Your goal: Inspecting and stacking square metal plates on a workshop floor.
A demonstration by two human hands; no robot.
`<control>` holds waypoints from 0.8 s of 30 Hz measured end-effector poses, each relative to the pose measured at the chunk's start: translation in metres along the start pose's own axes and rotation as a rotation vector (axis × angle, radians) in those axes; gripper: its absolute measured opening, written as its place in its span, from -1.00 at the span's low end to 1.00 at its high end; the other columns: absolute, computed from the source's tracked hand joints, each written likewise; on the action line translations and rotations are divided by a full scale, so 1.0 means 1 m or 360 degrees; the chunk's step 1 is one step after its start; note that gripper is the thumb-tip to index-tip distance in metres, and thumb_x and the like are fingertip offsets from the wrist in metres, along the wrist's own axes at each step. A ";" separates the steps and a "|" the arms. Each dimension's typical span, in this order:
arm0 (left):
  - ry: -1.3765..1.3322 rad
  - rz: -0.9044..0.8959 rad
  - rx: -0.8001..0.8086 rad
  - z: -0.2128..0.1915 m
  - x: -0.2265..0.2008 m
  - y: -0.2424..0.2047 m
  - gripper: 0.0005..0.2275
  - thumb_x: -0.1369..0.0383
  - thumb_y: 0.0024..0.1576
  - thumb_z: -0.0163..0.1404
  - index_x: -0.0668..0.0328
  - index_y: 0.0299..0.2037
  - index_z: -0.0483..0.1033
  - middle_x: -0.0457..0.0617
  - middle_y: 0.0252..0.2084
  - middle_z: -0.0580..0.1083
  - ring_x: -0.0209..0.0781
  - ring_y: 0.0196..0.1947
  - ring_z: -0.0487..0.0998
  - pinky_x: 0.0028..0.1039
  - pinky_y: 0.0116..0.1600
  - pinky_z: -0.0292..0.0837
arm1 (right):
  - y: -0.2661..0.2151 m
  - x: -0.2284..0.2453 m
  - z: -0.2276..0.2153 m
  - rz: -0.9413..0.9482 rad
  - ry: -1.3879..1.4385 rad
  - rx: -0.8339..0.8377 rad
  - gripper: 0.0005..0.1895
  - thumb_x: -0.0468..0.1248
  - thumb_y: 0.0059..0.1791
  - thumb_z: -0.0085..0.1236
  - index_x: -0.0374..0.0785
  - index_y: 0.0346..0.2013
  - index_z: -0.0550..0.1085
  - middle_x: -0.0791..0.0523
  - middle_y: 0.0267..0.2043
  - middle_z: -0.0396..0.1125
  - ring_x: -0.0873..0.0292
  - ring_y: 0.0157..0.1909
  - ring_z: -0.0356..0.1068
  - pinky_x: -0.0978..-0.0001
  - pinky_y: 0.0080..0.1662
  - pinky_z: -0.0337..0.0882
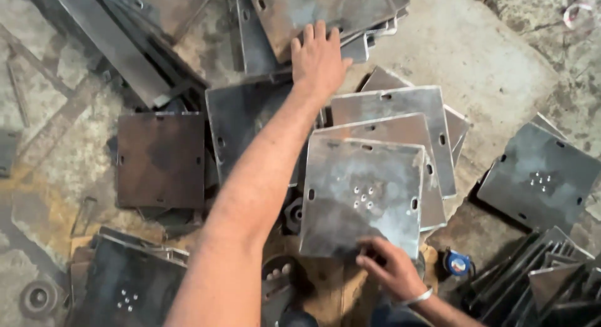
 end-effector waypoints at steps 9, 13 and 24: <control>0.0239 0.0387 0.0037 0.033 -0.021 0.016 -0.65 0.13 0.08 0.22 0.26 -0.14 0.57 0.02 0.00 0.41 -0.02 0.12 0.38 -0.20 0.21 0.33 | -0.007 -0.060 -0.013 0.0207 0.0365 0.0043 -0.61 -0.21 -0.05 0.26 -0.26 0.05 0.52 0.18 -0.40 0.44 0.36 -0.39 0.39 0.45 -0.32 0.47; 0.0342 0.0466 0.0035 0.023 -0.026 -0.012 -0.69 0.20 0.02 0.22 0.27 -0.19 0.56 0.08 -0.05 0.42 0.04 0.05 0.41 -0.21 0.17 0.35 | -0.007 -0.067 -0.011 0.0267 0.0491 0.0055 -0.60 -0.22 -0.03 0.24 -0.29 0.07 0.52 0.15 -0.39 0.43 0.35 -0.37 0.37 0.45 -0.29 0.43; -0.0102 0.1106 0.0076 -0.058 -0.084 -0.170 -0.84 0.37 -0.03 0.13 0.17 -0.30 0.45 0.02 -0.13 0.41 0.02 0.04 0.45 0.04 0.37 0.25 | 0.077 -0.051 -0.087 0.0437 0.1576 -0.0209 -0.40 0.02 -0.01 0.07 -0.30 0.19 0.42 0.06 -0.10 0.50 0.12 -0.11 0.50 0.25 -0.10 0.52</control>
Point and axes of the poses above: each hand's wrist, its own y-axis towards the middle knuckle, its own z-axis out of the palm, x = y × z, the point moved 10 cm from there along y, towards the middle knuckle
